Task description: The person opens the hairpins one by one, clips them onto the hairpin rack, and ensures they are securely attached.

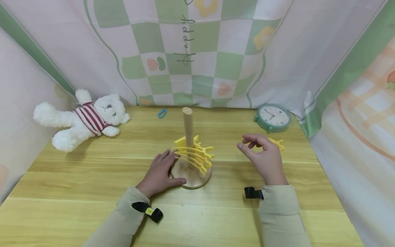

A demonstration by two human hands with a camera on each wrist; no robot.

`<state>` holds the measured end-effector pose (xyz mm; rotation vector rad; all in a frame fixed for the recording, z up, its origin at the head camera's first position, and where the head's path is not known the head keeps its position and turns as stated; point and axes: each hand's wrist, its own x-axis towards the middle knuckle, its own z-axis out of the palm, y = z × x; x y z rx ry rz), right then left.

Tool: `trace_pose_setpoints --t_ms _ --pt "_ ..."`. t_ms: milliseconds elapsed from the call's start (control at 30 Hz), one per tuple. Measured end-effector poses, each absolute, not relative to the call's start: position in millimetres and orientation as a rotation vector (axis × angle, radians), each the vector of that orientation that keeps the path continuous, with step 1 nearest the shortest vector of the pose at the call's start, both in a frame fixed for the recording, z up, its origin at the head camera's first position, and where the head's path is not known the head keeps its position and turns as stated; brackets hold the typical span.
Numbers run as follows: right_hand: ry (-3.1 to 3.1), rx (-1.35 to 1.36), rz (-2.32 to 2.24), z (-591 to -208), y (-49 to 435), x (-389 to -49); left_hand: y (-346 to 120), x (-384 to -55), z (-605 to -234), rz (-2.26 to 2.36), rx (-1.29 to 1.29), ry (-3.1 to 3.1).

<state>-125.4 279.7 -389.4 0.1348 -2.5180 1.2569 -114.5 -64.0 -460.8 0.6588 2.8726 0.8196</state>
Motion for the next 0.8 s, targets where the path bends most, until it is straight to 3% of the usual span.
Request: trace_pose_setpoints --t_ms 800 --pt "-2.617 -0.339 1.229 -417.6 346.8 -134.2 -64.0 -113.5 -457.7 0.827 0.648 2.86"
